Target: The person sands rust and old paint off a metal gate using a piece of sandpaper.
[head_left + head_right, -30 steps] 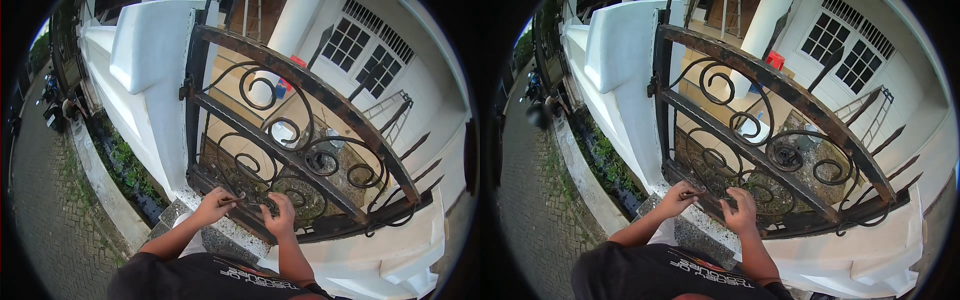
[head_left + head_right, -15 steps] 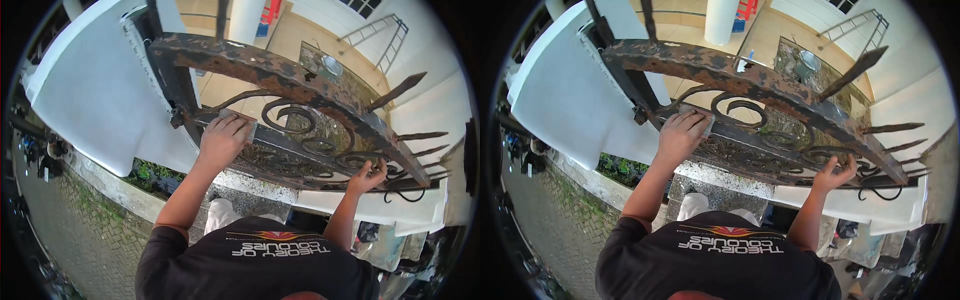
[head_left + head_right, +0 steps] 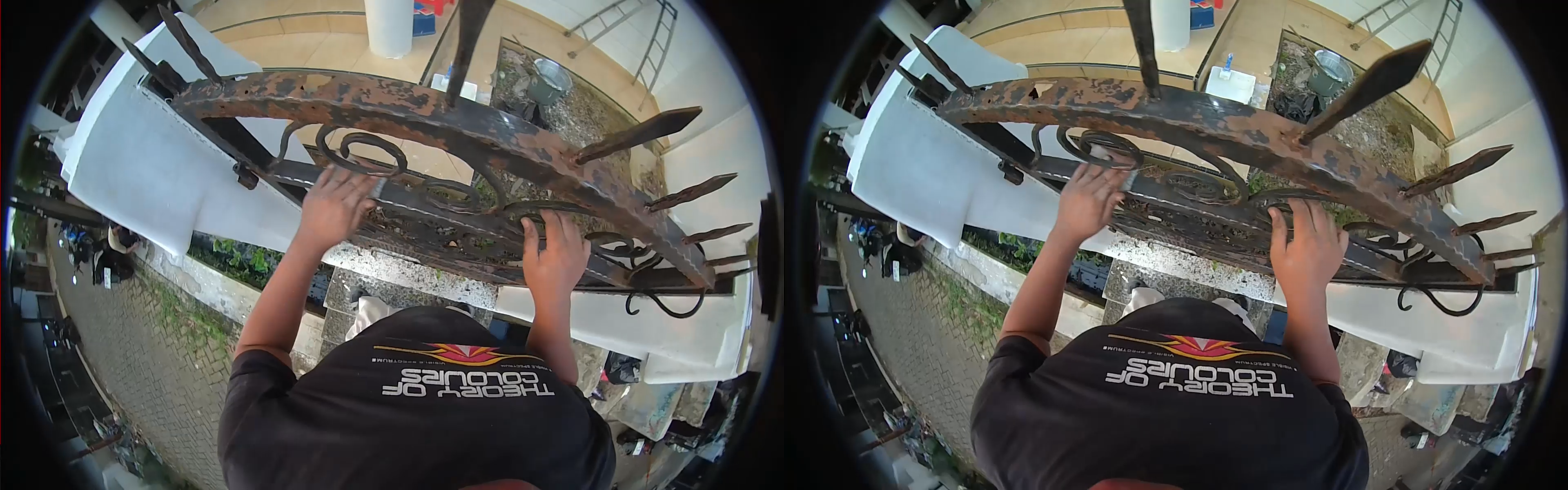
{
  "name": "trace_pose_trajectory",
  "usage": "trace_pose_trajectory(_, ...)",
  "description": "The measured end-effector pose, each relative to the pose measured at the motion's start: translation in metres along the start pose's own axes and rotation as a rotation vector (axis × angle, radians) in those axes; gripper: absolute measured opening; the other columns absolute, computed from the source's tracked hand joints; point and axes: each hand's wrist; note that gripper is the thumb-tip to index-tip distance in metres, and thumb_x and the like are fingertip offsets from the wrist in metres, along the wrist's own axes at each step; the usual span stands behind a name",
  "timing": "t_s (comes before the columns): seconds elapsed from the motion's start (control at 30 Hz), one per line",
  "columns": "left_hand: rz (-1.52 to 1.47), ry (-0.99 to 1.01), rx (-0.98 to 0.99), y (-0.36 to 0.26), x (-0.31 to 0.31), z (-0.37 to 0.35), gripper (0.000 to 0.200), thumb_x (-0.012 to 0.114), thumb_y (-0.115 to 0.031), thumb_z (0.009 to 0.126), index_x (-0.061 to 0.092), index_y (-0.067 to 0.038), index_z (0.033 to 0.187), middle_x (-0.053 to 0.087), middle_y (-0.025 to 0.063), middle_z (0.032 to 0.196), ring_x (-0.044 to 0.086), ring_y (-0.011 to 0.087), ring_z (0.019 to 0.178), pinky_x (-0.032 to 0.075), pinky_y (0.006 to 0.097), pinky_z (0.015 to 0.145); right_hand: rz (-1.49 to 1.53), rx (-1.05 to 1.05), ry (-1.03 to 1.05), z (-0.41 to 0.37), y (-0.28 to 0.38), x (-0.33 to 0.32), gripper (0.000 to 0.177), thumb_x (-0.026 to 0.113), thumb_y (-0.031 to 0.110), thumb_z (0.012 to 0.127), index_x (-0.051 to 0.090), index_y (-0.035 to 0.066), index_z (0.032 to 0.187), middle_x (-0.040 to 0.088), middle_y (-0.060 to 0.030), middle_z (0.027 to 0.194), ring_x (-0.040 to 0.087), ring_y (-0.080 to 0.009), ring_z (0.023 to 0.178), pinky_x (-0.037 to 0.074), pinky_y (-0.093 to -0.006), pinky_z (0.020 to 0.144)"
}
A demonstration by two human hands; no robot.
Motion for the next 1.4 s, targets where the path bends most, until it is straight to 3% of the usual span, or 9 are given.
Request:
trace_pose_trajectory(0.07, 0.116, -0.067, -0.232, 0.01, 0.015, -0.012, 0.033, 0.056, -0.024, 0.091, 0.064, -0.005, 0.117, 0.064, 0.009, 0.119, 0.056, 0.0295, 0.115, 0.038, 0.0509, 0.105, 0.007, -0.065, 0.023, -0.006, -0.009, 0.006, 0.036, 0.071, 0.026, 0.084, 0.062, 0.011, 0.116, 0.06, -0.0112, 0.114, 0.057, -0.0316, 0.104, 0.042, -0.045, 0.081)
trace_pose_trajectory(0.17, 0.057, -0.15, -0.165, -0.057, 0.018, 0.007, 0.033, 0.055, -0.025, 0.092, 0.063, -0.006, 0.119, 0.061, 0.0093, 0.126, 0.053, 0.0305, 0.121, 0.037, 0.0494, 0.107, 0.239, -0.291, -0.07, -0.011, -0.028, 0.017, 0.054, 0.073, 0.023, 0.08, 0.056, 0.011, 0.13, 0.047, -0.0172, 0.127, 0.051, -0.0377, 0.111, 0.044, -0.0489, 0.092)
trace_pose_trajectory(0.33, 0.051, -0.168, -0.23, -0.072, 0.031, 0.004, 0.033, 0.053, -0.025, 0.094, 0.064, -0.008, 0.121, 0.061, 0.0079, 0.128, 0.053, 0.0291, 0.125, 0.036, 0.0487, 0.109, 0.346, -0.429, -0.149, -0.004, -0.048, 0.039, 0.05, 0.074, 0.021, 0.078, 0.06, 0.013, 0.125, 0.051, -0.0133, 0.116, 0.053, -0.033, 0.101, 0.045, -0.0456, 0.087)
trace_pose_trajectory(0.47, 0.121, -0.224, -0.392, -0.069, 0.028, 0.003, 0.033, 0.052, -0.024, 0.095, 0.064, -0.009, 0.122, 0.062, 0.0073, 0.128, 0.052, 0.0296, 0.125, 0.035, 0.0488, 0.109, 0.401, -0.437, -0.234, -0.003, -0.048, 0.047, 0.043, 0.075, 0.021, 0.077, 0.065, 0.014, 0.118, 0.052, -0.0124, 0.111, 0.052, -0.0297, 0.089, 0.044, -0.0422, 0.077)
trace_pose_trajectory(0.67, -0.058, -0.174, -0.035, -0.063, 0.025, -0.006, 0.033, 0.055, -0.026, 0.093, 0.064, -0.012, 0.121, 0.062, 0.0081, 0.126, 0.054, 0.0269, 0.122, 0.036, 0.0457, 0.11, 0.331, -0.427, -0.34, -0.002, -0.045, 0.057, 0.036, 0.074, 0.02, 0.078, 0.066, 0.012, 0.112, 0.052, -0.0131, 0.106, 0.051, -0.0319, 0.087, 0.044, -0.0438, 0.075)
trace_pose_trajectory(0.8, 0.071, -0.239, -0.394, 0.024, 0.011, -0.018, 0.029, 0.054, -0.025, 0.094, 0.067, -0.009, 0.114, 0.065, 0.01, 0.121, 0.056, 0.0292, 0.12, 0.038, 0.048, 0.107, 0.308, -0.388, -0.41, -0.004, -0.039, 0.061, 0.031, 0.07, 0.019, 0.084, 0.063, 0.003, 0.109, 0.055, -0.0154, 0.102, 0.053, -0.0333, 0.093, 0.043, -0.0455, 0.079)
trace_pose_trajectory(1.0, -0.149, -0.251, 0.032, -0.006, 0.02, -0.011, 0.032, 0.063, -0.027, 0.087, 0.065, -0.01, 0.114, 0.066, 0.0072, 0.116, 0.058, 0.0261, 0.115, 0.043, 0.0455, 0.103, 0.272, -0.209, -0.512, -0.009, -0.028, 0.071, 0.031, 0.06, 0.031, 0.091, 0.062, 0.001, 0.098, 0.053, -0.0144, 0.093, 0.051, -0.0317, 0.085, 0.041, -0.0464, 0.075)
trace_pose_trajectory(1.13, -0.024, -0.304, -0.275, 0.064, 0.006, -0.027, 0.03, 0.061, -0.025, 0.087, 0.066, -0.008, 0.112, 0.066, 0.0086, 0.117, 0.06, 0.0286, 0.114, 0.043, 0.0421, 0.103, 0.259, -0.186, -0.495, -0.01, -0.031, 0.074, 0.032, 0.055, 0.03, 0.097, 0.059, -0.001, 0.101, 0.055, -0.0157, 0.098, 0.053, -0.0332, 0.094, 0.041, -0.0467, 0.083)
trace_pose_trajectory(1.4, -0.075, -0.334, -0.146, -0.004, 0.021, -0.011, 0.03, 0.061, -0.03, 0.09, 0.068, -0.008, 0.108, 0.067, 0.0085, 0.115, 0.061, 0.0247, 0.112, 0.044, 0.0414, 0.102, 0.226, -0.25, -0.528, -0.003, -0.027, 0.071, 0.034, 0.054, 0.032, 0.098, 0.058, -0.001, 0.101, 0.056, -0.0158, 0.098, 0.053, -0.0327, 0.091, 0.042, -0.0454, 0.08)
Point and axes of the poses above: each hand's wrist, its own z-axis towards the middle knuckle, its own x-axis out of the palm, y = z × x
